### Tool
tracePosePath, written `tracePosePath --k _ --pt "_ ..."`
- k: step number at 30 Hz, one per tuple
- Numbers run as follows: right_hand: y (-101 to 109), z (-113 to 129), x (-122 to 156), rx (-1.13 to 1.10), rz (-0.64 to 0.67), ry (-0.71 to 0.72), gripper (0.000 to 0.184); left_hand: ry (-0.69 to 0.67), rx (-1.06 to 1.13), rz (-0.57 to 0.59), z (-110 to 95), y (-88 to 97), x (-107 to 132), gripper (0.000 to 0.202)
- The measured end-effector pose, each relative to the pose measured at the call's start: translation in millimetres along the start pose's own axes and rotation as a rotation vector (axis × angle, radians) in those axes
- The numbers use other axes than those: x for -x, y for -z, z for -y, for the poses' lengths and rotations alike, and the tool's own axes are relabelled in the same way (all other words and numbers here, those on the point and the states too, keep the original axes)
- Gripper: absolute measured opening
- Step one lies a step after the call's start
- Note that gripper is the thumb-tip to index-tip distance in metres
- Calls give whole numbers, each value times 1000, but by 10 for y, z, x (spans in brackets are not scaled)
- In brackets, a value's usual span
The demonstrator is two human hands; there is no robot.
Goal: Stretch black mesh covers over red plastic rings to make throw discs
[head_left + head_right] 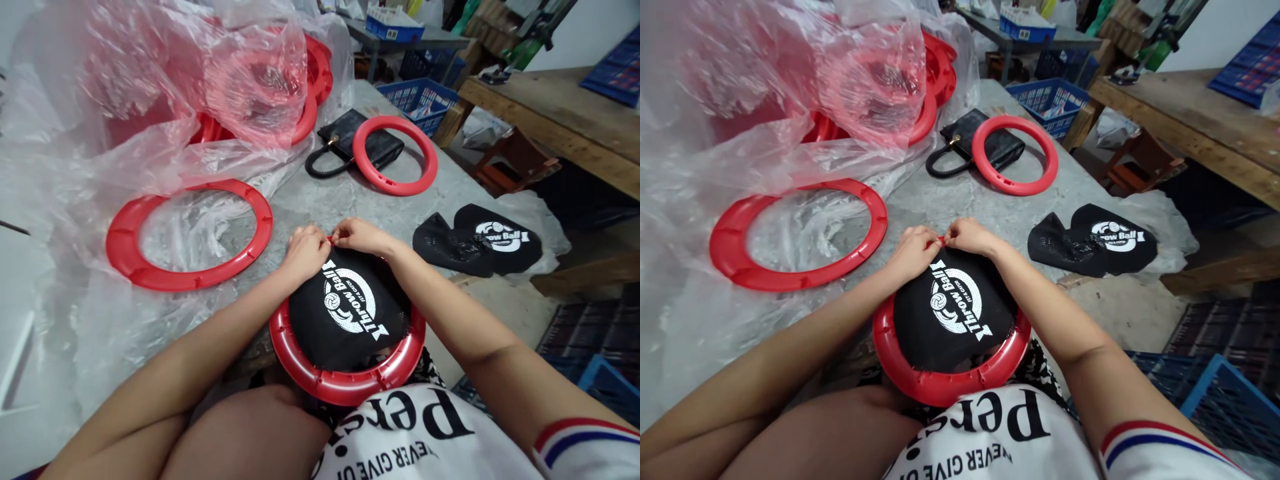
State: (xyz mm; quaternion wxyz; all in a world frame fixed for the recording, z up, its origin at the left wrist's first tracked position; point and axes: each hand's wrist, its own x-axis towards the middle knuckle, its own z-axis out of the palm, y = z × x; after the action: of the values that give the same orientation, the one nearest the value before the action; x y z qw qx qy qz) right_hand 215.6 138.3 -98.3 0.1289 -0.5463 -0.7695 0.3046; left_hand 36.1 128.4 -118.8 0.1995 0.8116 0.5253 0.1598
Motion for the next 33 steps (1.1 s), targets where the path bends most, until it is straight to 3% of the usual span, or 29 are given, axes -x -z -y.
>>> tracePosePath --k 5,9,14,33 --pt "-191 -206 -77 -95 -105 99 14 57 174 -26 81 -85 -8 29" --pt "-214 -290 -60 -147 -94 144 16 78 222 -13 64 -59 12 28" --pt "-176 -289 -27 -162 -99 128 10 92 225 -28 38 -55 25 4" --pt "-176 -258 -3 -180 -122 70 9 57 235 -62 65 -53 5 10"
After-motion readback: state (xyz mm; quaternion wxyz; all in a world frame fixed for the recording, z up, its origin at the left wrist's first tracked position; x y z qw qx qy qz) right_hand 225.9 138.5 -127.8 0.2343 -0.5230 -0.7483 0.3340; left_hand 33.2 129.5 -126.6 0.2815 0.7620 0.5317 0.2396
